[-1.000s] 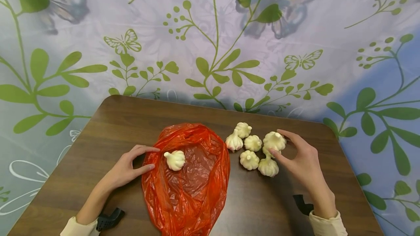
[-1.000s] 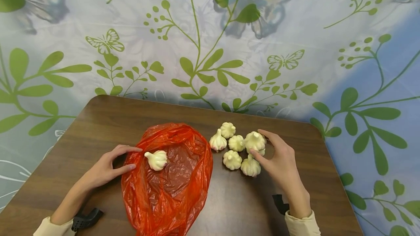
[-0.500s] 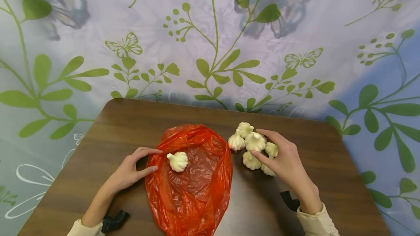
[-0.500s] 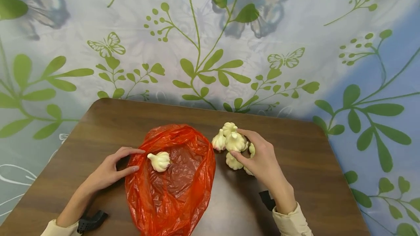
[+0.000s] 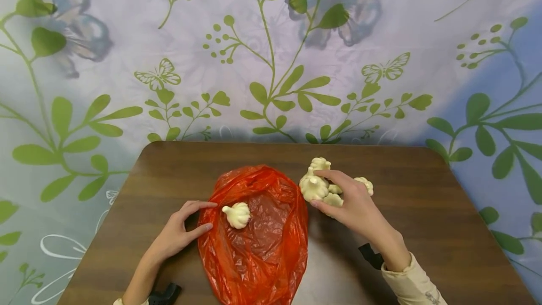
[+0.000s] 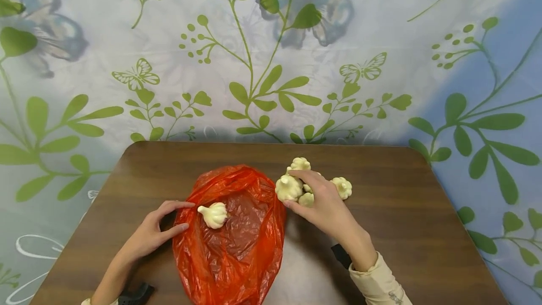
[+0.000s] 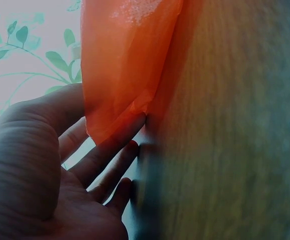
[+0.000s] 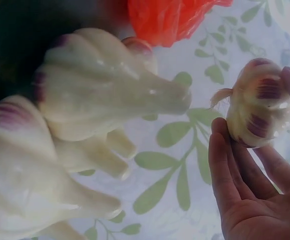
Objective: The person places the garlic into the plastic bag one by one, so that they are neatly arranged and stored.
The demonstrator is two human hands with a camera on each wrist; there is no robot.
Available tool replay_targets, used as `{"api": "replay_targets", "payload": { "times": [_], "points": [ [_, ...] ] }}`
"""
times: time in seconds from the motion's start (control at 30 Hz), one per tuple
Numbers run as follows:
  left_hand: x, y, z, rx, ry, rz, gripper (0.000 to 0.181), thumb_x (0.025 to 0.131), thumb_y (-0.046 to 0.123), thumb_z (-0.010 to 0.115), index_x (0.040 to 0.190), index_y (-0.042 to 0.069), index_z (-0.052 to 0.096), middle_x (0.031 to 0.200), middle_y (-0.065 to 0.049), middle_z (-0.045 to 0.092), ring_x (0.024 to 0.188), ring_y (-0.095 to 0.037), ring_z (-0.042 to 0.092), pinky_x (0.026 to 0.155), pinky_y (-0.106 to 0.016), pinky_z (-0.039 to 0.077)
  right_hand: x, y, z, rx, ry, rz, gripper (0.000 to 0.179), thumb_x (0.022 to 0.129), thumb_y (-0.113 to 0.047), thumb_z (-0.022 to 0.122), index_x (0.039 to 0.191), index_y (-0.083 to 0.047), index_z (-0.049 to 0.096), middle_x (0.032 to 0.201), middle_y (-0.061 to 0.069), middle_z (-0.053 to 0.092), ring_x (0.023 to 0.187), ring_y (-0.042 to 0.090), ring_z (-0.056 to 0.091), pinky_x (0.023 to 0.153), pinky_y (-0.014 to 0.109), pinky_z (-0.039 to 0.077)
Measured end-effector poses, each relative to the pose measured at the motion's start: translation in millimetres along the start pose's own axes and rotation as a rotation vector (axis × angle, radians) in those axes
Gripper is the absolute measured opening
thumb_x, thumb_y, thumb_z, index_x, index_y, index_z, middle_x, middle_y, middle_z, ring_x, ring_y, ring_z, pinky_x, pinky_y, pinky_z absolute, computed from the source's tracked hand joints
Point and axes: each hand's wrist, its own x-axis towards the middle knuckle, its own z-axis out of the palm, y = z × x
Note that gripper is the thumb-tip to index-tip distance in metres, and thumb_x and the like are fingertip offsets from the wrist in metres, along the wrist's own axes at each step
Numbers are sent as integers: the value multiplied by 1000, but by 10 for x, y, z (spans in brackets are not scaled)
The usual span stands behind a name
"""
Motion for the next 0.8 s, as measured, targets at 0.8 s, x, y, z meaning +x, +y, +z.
{"api": "replay_targets", "payload": {
  "times": [0.8],
  "points": [
    [-19, 55, 77, -6, 19, -7, 47, 95, 22, 81, 139, 31, 67, 135, 9, 63, 129, -7, 54, 107, -9, 33, 34, -218, 151, 83, -49, -92, 63, 83, -32, 92, 138, -15, 67, 134, -1, 71, 118, 18, 68, 89, 41, 60]
  ]
}}
